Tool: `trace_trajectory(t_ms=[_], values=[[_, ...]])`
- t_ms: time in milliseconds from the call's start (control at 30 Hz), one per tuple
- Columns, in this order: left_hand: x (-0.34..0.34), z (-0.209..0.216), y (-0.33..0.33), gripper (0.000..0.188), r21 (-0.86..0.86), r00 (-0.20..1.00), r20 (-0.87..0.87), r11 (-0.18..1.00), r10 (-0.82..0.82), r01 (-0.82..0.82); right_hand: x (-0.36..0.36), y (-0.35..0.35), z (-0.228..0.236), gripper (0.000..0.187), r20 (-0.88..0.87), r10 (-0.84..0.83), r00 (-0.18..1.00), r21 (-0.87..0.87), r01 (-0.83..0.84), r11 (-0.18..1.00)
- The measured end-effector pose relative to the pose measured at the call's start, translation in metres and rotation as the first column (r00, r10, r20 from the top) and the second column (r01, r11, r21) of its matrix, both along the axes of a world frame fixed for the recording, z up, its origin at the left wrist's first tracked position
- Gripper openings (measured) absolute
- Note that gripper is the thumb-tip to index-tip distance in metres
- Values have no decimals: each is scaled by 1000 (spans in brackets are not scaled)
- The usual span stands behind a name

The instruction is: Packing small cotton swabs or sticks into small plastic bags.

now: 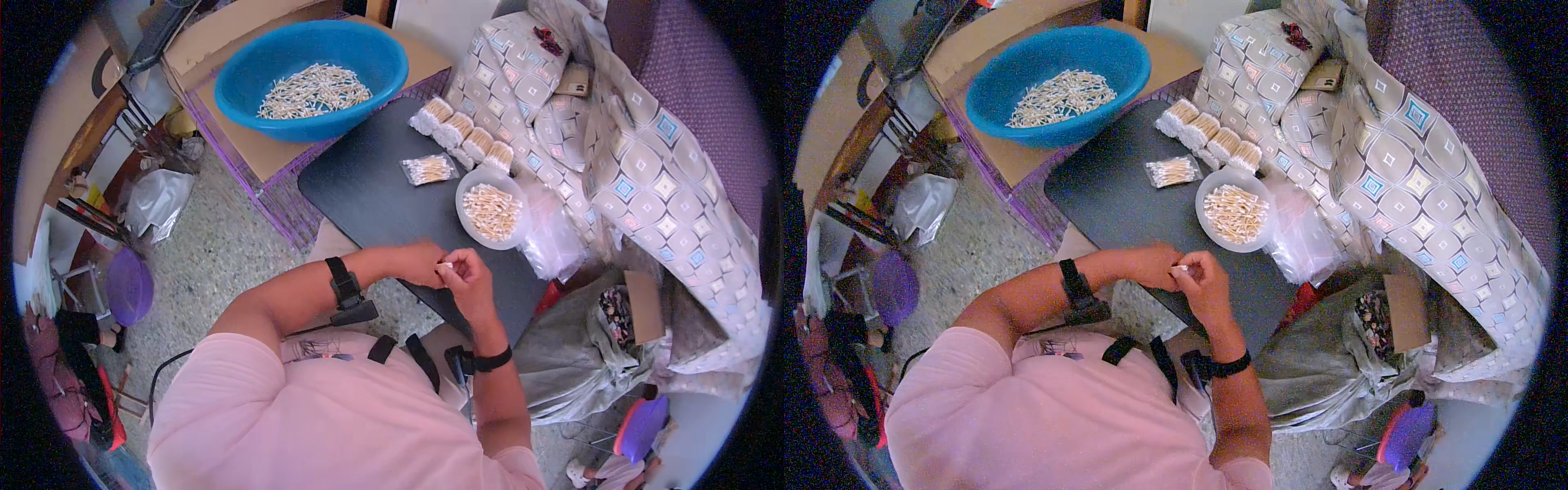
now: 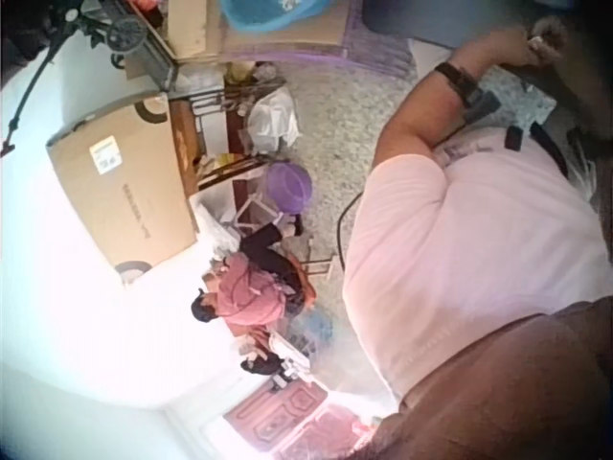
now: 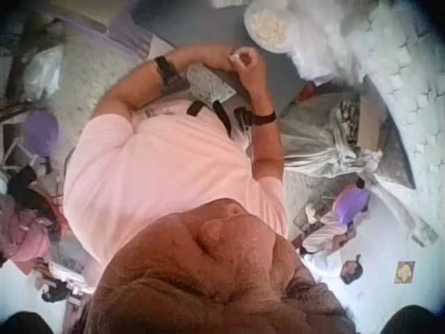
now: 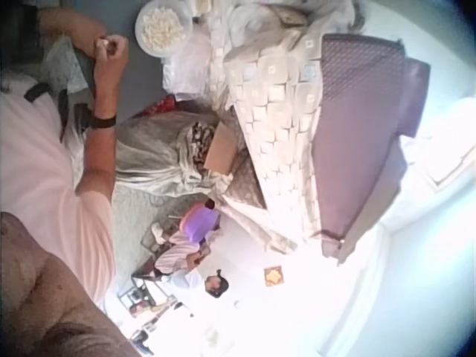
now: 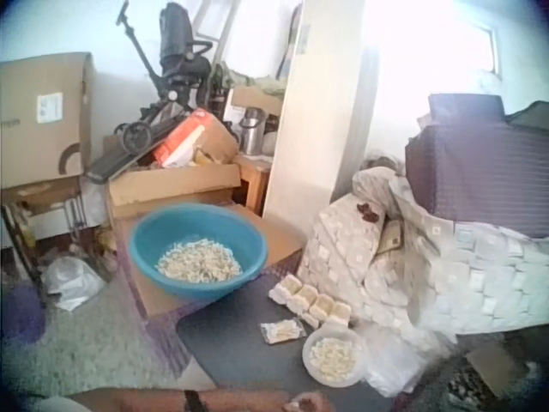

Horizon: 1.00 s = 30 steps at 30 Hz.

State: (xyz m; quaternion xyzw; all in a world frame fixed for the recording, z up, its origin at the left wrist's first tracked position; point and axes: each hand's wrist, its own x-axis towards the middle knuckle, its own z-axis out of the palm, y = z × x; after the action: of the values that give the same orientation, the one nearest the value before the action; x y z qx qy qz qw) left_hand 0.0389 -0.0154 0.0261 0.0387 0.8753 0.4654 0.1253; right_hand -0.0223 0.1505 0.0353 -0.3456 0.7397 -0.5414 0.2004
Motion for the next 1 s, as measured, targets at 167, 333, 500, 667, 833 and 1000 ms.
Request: trace_trajectory(t_ms=[167,333,500,667,833,1000], values=[[-2,-15,-5,37,168,999,36,986,-14,8,-1,-6,-1,12,65,90,994,-45,-87,995],[-2,2,-6,44,115,999,-25,993,-37,40,-7,-2,-1,8,139,115,984,-70,-107,992],[-10,21,-38,43,147,1000,-26,989,4,0,-21,13,-6,6,328,41,944,-111,-4,994],[-42,36,-97,37,-331,868,-465,875,175,-353,-34,26,-26,8,407,-44,912,-194,133,972],[-58,19,-127,37,-485,816,-574,772,73,-411,-29,22,-29,8,414,-39,909,-213,138,967],[-51,8,-130,38,-493,905,-423,823,58,-283,-27,24,-34,8,397,-6,918,-262,120,958]])
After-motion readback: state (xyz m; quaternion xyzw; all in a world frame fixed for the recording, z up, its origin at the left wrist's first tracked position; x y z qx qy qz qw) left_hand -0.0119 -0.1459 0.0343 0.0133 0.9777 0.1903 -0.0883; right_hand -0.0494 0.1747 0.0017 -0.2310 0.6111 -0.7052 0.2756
